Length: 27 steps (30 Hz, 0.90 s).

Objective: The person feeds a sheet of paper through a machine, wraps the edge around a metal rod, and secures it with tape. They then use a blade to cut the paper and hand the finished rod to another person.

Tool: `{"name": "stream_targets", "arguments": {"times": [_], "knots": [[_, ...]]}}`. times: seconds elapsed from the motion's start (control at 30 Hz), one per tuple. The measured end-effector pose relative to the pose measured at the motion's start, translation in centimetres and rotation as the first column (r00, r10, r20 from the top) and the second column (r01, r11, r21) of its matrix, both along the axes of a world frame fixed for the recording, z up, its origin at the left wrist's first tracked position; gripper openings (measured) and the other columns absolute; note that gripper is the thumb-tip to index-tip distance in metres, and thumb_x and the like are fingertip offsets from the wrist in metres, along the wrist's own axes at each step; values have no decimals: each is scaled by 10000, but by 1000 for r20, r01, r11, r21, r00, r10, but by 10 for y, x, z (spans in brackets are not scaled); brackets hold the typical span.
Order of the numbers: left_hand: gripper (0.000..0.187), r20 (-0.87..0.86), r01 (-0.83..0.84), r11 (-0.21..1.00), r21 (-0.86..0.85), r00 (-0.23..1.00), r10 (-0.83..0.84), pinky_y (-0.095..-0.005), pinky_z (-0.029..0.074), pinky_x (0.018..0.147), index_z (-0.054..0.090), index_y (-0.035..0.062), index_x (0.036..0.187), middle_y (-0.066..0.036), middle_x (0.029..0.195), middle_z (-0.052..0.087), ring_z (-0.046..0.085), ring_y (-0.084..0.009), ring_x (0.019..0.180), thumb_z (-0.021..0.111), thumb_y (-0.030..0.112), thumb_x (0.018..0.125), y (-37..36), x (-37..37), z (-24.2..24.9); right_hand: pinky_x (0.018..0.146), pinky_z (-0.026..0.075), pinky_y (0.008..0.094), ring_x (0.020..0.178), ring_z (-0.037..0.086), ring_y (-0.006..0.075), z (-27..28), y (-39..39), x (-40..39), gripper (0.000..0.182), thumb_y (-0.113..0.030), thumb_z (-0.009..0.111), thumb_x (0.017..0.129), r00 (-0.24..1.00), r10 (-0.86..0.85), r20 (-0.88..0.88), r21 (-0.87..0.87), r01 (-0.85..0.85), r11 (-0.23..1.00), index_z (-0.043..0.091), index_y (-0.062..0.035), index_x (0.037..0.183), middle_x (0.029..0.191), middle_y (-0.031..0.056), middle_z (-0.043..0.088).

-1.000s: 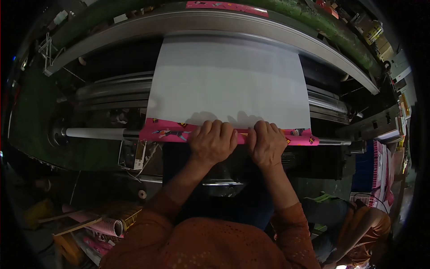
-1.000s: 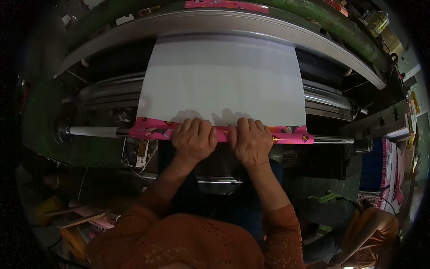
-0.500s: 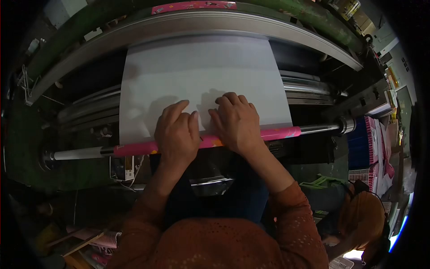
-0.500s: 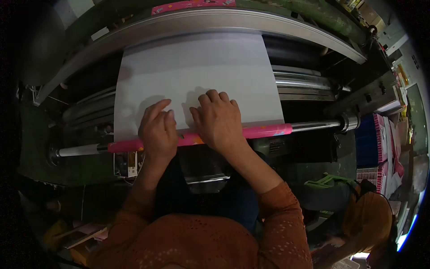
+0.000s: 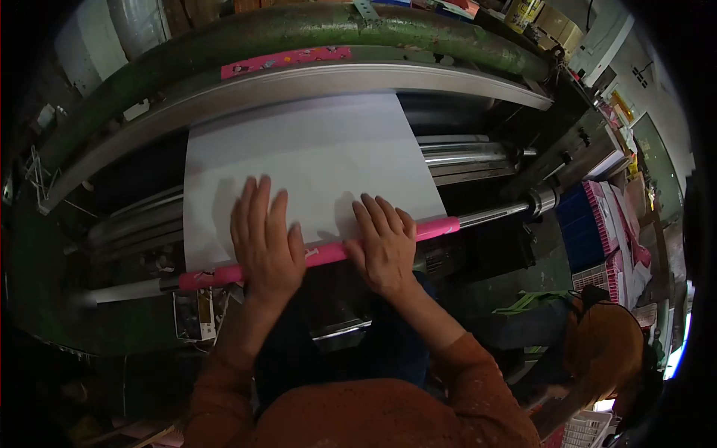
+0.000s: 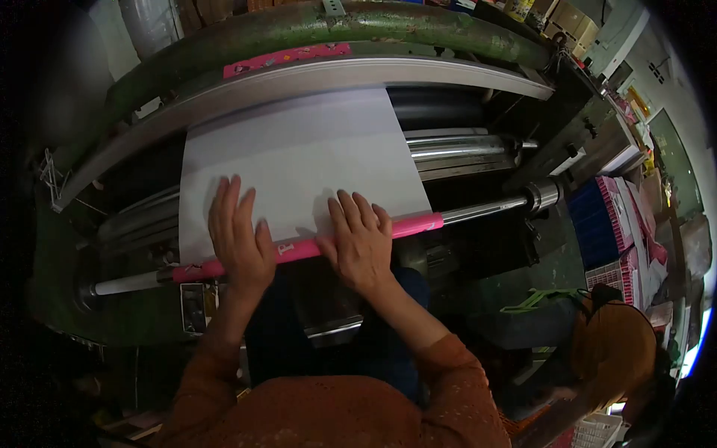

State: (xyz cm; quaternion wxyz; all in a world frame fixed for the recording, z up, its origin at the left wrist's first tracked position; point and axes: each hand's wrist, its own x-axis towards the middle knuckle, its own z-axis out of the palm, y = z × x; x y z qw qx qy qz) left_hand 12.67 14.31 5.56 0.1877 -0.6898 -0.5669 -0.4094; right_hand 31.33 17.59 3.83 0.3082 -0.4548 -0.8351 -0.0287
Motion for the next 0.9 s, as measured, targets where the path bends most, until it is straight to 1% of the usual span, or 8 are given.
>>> {"name": "stream_targets", "arguments": {"times": [0.2, 0.33, 0.47, 0.57, 0.63, 0.67, 0.73, 0.9], "knots": [[561, -120, -44, 929, -366, 993, 0, -557, 285, 1062, 506, -20, 1271, -221, 1381, 445, 341, -382, 1348, 635, 290, 822, -2, 28, -11, 1017, 301, 497, 1271, 422, 348, 24, 64, -17, 482, -251, 618, 856, 995, -101, -15, 147, 102, 984, 519, -9, 1260, 1319, 153, 511], [493, -61, -45, 986, -158, 997, 36, -565, 291, 1056, 529, -20, 1229, -211, 1369, 457, 364, -375, 1333, 621, 254, 830, 21, 5, 8, 1021, 303, 510, 1239, 455, 346, 8, 4, -2, 478, -278, 626, 845, 1000, 5, -31, 102, -2, 995, 544, -27, 1243, 1277, 146, 547], [359, -121, 199, 965, 173, 976, -180, -563, 335, 1017, 564, 27, 1154, -189, 1328, 483, 452, -365, 1239, 598, 182, 832, -35, 5, -27, 1042, 277, 487, 1232, 452, 316, 6, 8, -12, 493, -293, 629, 836, 997, -54, 51, 87, 49, 995, 537, -54, 1257, 1258, 131, 554], [326, -127, 335, 939, 73, 937, -324, -551, 358, 997, 583, 52, 1105, -175, 1257, 525, 475, -343, 1195, 609, 218, 826, -79, 12, -85, 972, 333, 467, 1149, 503, 299, 30, 62, -21, 428, -234, 647, 831, 996, -91, -20, 194, 93, 977, 554, -57, 1209, 1198, 119, 579], [295, -34, 232, 919, -320, 966, -256, -535, 364, 988, 614, 57, 1036, -161, 1174, 564, 481, -326, 1169, 619, 253, 816, -87, -1, -134, 827, 426, 432, 943, 588, 314, 62, 90, -23, 275, -171, 649, 838, 986, -74, -148, 291, 115, 950, 587, -54, 1079, 1039, 123, 622], [295, -28, 225, 924, -309, 969, -245, -535, 364, 988, 614, 57, 1036, -161, 1174, 564, 481, -326, 1169, 619, 253, 816, -91, -8, -156, 710, 462, 415, 801, 614, 316, 82, 103, -25, 186, -165, 645, 850, 962, -35, -272, 311, 122, 943, 598, -53, 990, 917, 129, 628], [276, -153, -10, 815, -579, 983, -97, -520, 362, 978, 630, 49, 988, -147, 1110, 584, 481, -316, 1155, 629, 258, 807, -98, -22, -185, 616, 465, 454, 673, 612, 343, 135, 116, -33, 189, -235, 649, 870, 909, -103, -405, 318, 246, 916, 614, -51, 895, 759, 143, 608], [245, 36, 112, 762, -637, 993, -116, -498, 365, 952, 635, 43, 936, -140, 1088, 589, 495, -315, 1121, 637, 246, 798, -94, -30, -178, 652, 491, 423, 693, 631, 353, 194, 194, -38, 400, -408, 647, 868, 821, -542, -179, 149, 567, 810, 669, -9, 851, 756, 177, 653]]}}
